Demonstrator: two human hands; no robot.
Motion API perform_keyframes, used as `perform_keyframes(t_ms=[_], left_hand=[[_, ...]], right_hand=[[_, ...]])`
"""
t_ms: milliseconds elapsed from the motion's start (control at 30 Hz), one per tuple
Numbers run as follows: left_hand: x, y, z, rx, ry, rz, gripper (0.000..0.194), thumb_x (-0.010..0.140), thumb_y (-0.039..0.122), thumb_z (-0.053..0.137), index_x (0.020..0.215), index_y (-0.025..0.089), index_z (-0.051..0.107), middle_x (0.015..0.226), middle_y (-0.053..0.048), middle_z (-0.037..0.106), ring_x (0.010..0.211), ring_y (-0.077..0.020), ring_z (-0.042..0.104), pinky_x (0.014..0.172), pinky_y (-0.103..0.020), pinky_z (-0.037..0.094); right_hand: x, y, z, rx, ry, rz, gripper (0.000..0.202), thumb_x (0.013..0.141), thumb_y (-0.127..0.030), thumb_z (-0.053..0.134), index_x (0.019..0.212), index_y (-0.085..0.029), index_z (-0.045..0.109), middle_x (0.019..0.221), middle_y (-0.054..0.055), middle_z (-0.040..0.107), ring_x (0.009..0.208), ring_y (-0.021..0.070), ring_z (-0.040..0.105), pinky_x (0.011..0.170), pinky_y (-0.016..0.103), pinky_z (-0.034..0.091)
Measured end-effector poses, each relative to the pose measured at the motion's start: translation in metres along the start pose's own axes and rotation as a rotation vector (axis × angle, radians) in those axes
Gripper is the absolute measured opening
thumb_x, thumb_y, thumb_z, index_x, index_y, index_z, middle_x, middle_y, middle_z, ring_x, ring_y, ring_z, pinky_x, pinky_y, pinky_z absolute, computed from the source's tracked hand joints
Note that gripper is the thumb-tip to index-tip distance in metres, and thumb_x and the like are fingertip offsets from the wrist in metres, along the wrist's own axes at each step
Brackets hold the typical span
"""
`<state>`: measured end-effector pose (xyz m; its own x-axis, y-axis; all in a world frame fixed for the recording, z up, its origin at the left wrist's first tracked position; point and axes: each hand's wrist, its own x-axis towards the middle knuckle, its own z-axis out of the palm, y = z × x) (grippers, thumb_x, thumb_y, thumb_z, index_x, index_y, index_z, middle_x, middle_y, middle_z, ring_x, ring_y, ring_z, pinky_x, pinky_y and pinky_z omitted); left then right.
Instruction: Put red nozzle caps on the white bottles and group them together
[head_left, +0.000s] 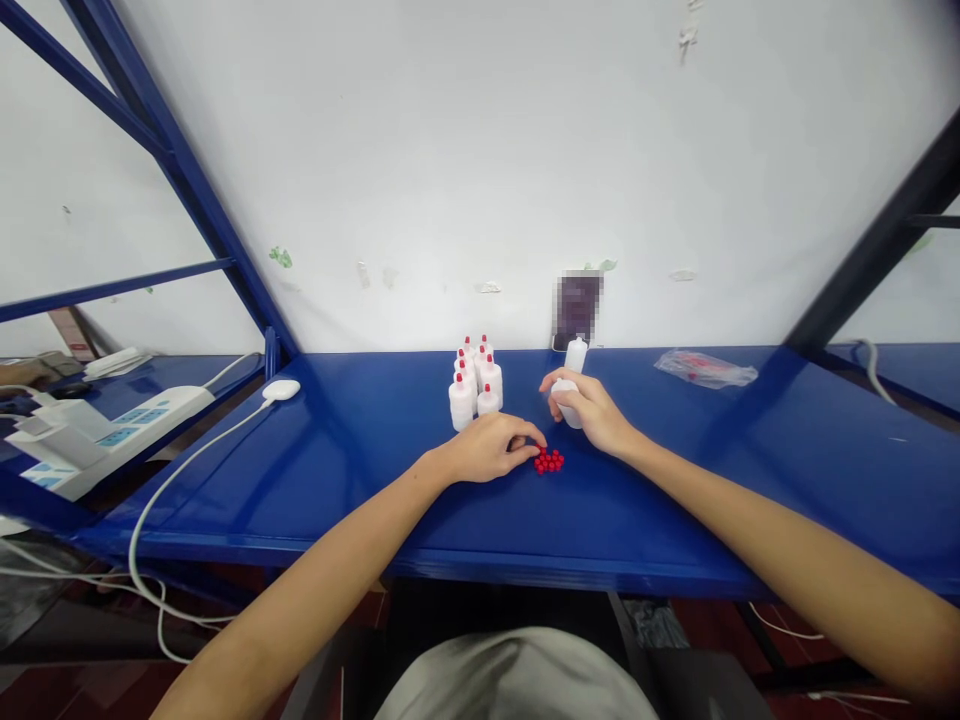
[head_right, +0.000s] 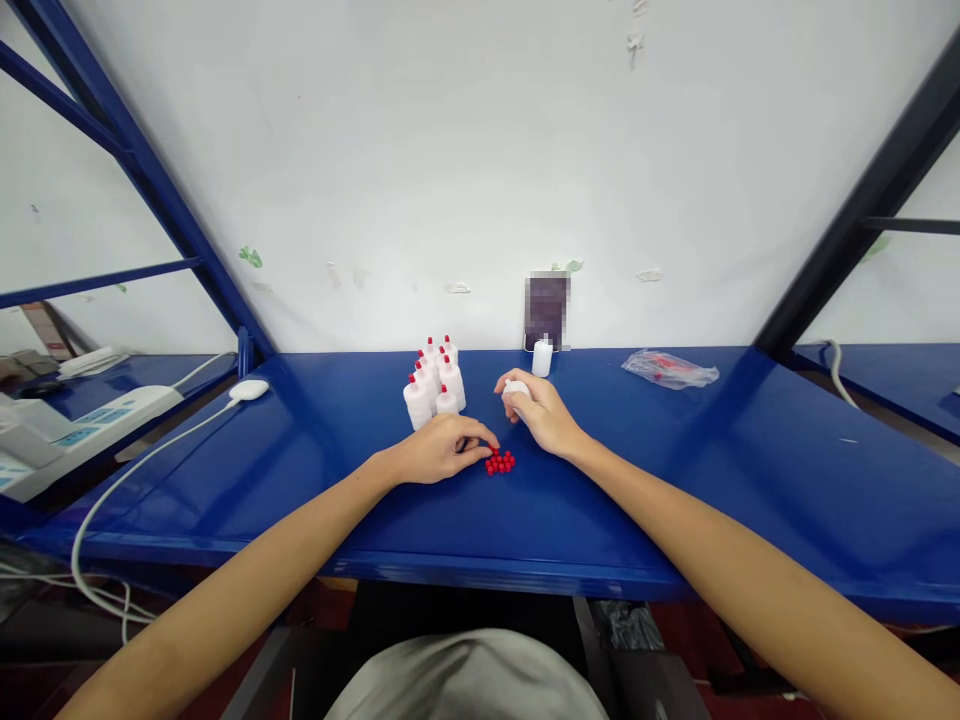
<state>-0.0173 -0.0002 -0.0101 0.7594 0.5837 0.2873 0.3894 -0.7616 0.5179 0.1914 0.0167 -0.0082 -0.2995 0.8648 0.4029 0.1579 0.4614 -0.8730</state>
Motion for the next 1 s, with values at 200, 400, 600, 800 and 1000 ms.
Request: perform_keyframes(t_ms=[200,400,600,800,1000], left_hand=[[0.003,0.011,0.004,-0.106,0.586,0.034,0.019,0.088,0.033,0.066,0.092,0.016,0.074,0.064,0.002,0.052,0.055,-0.0077,0.043,0.054,-0.021,0.036],[0.001,0.02,0.006,-0.095,0.711,0.1,0.017,0.086,0.03,0.069,0.089,0.015,0.075,0.057,0.003,0.053,0.051,-0.0069,0.043,0.051,-0.022,0.036],[0.0,0.02,0.006,0.028,0.721,0.138,0.016,0.085,0.033,0.07,0.086,0.018,0.076,0.055,0.003,0.056,0.054,-0.0088,0.049,0.065,-0.028,0.041],[-0.002,0.02,0.007,-0.009,0.683,0.125,0.016,0.085,0.032,0.069,0.087,0.018,0.077,0.05,0.004,0.051,0.049,-0.0075,0.045,0.054,-0.023,0.039],[-0.004,0.019,0.01,-0.09,0.55,0.068,0.014,0.087,0.023,0.062,0.092,0.015,0.072,0.046,0.009,0.043,0.042,-0.0033,0.035,0.045,-0.016,0.032]], right_hand=[[-0.007,-0.006,0.0,-0.31,-0.038,-0.09,0.018,0.085,-0.032,0.05,0.094,-0.019,0.059,0.069,-0.002,0.056,0.06,0.0146,0.05,0.062,0.028,0.038],[-0.013,-0.017,0.005,-0.539,-0.115,-0.169,0.015,0.083,-0.031,0.048,0.073,-0.02,0.053,0.06,-0.003,0.051,0.056,0.0136,0.045,0.059,0.027,0.03],[-0.016,-0.021,0.003,-0.594,-0.175,-0.166,0.018,0.08,-0.035,0.048,0.071,-0.02,0.052,0.06,-0.002,0.053,0.056,0.0139,0.045,0.059,0.027,0.027],[-0.017,-0.022,0.002,-0.522,-0.23,-0.178,0.044,0.09,-0.057,0.039,0.071,-0.019,0.053,0.058,-0.002,0.051,0.055,0.0128,0.042,0.058,0.026,0.027],[-0.016,-0.02,0.005,-0.554,-0.213,-0.102,0.054,0.09,-0.064,0.038,0.062,-0.019,0.048,0.055,-0.003,0.046,0.053,0.0115,0.039,0.055,0.026,0.025]])
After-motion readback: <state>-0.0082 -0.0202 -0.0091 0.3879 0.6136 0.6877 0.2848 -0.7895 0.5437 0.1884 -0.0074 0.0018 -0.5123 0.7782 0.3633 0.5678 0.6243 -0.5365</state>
